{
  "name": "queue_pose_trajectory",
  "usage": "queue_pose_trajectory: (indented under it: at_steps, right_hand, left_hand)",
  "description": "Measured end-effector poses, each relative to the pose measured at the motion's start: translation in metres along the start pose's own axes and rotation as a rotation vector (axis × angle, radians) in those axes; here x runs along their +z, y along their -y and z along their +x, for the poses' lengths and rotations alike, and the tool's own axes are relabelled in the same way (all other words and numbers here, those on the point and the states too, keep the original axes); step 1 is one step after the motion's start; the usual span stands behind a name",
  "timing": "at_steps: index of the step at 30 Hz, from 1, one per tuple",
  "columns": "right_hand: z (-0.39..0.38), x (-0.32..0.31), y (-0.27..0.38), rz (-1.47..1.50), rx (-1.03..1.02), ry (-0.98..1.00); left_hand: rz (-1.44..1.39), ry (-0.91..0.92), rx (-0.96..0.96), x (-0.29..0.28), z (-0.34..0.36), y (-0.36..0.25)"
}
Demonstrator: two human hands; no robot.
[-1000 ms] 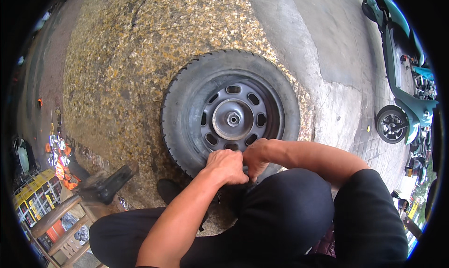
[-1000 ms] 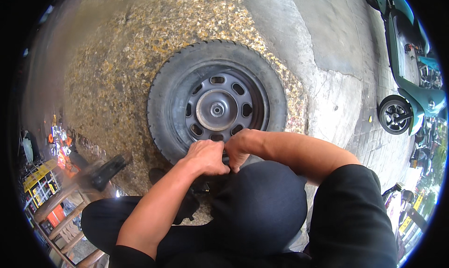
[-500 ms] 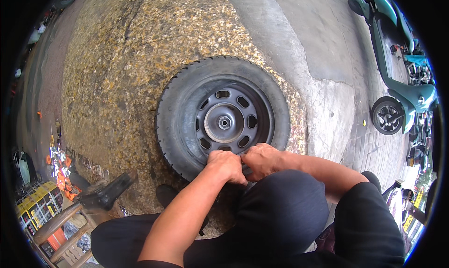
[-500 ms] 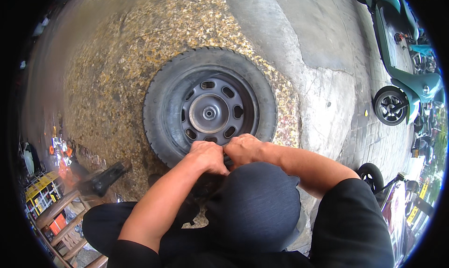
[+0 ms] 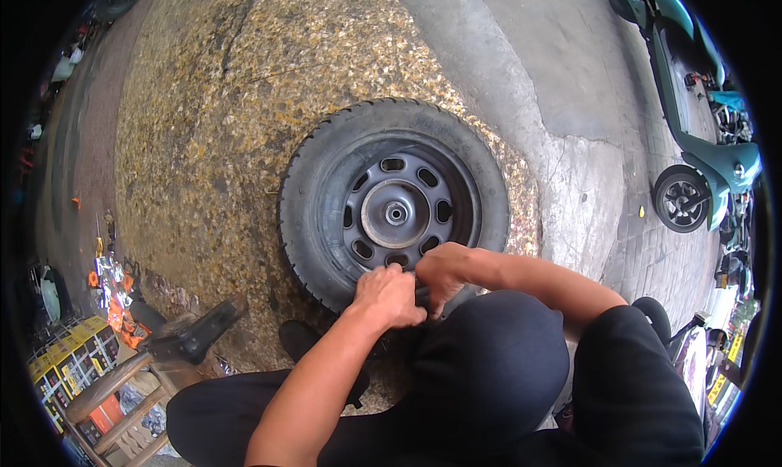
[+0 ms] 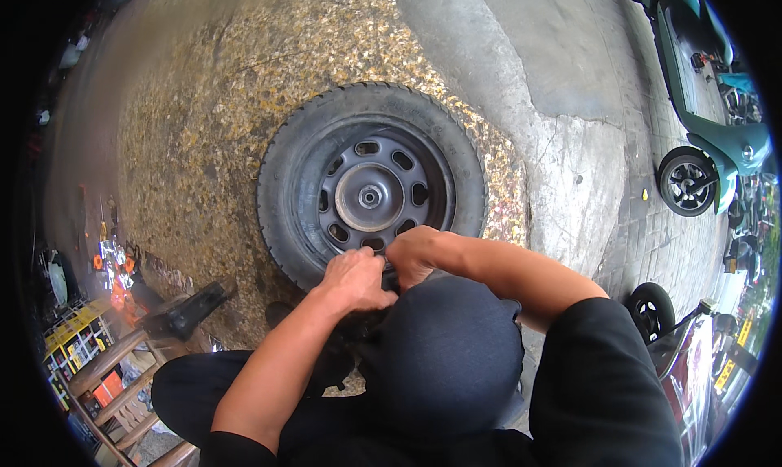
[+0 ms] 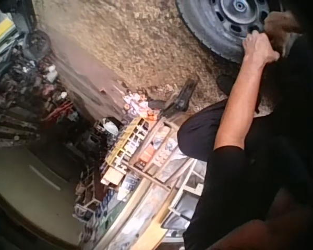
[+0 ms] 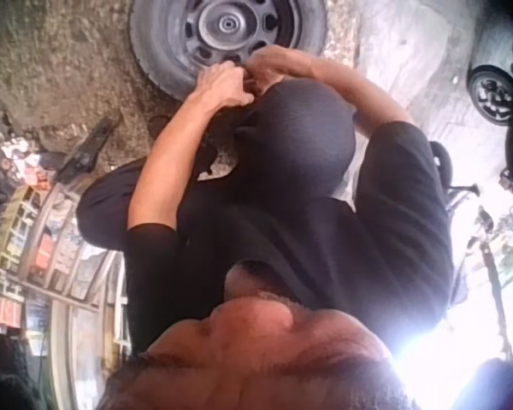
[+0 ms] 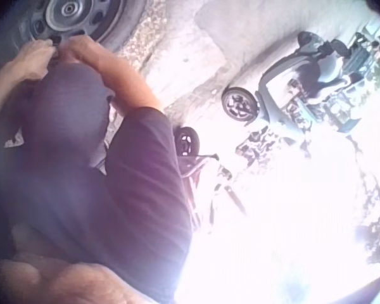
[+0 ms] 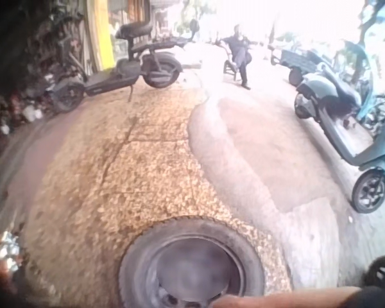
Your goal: The person sits on the ground and uses a tire iron to pry a tire off a scooter wheel rim. They repeatedly insert the tool between the tire bead and rim, lever the bead over the rim edge, and rotate the tire to continue the removal process.
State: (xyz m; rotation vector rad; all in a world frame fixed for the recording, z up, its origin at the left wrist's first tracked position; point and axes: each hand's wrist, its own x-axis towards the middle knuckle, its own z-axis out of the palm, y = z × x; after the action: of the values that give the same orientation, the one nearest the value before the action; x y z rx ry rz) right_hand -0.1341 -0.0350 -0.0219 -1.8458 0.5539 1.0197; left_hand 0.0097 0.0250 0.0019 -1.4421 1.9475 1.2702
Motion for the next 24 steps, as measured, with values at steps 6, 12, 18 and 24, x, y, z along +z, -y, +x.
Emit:
queue_pose_trajectory:
  at_steps: [6,12,18,24]
  right_hand:
    - [-0.016,0.019,-0.011,0.122,-0.104,-0.332]
    - [-0.018,0.008,0.0,0.137,-0.041,-0.173]
    - [-0.003,-0.009,0.003,0.075,-0.072,0.028]
    - [0.009,-0.003,0.005,0.074,-0.008,0.032]
  left_hand:
    - [0.006,0.188,-0.078,-0.01,0.007,-0.008]
    - [0.002,0.285,-0.069,-0.024,0.014,-0.013]
    - [-0.085,0.235,-0.139,-0.026,0.005,-0.008]
    - [-0.342,-0.325,-0.236,-0.015,0.0,0.014]
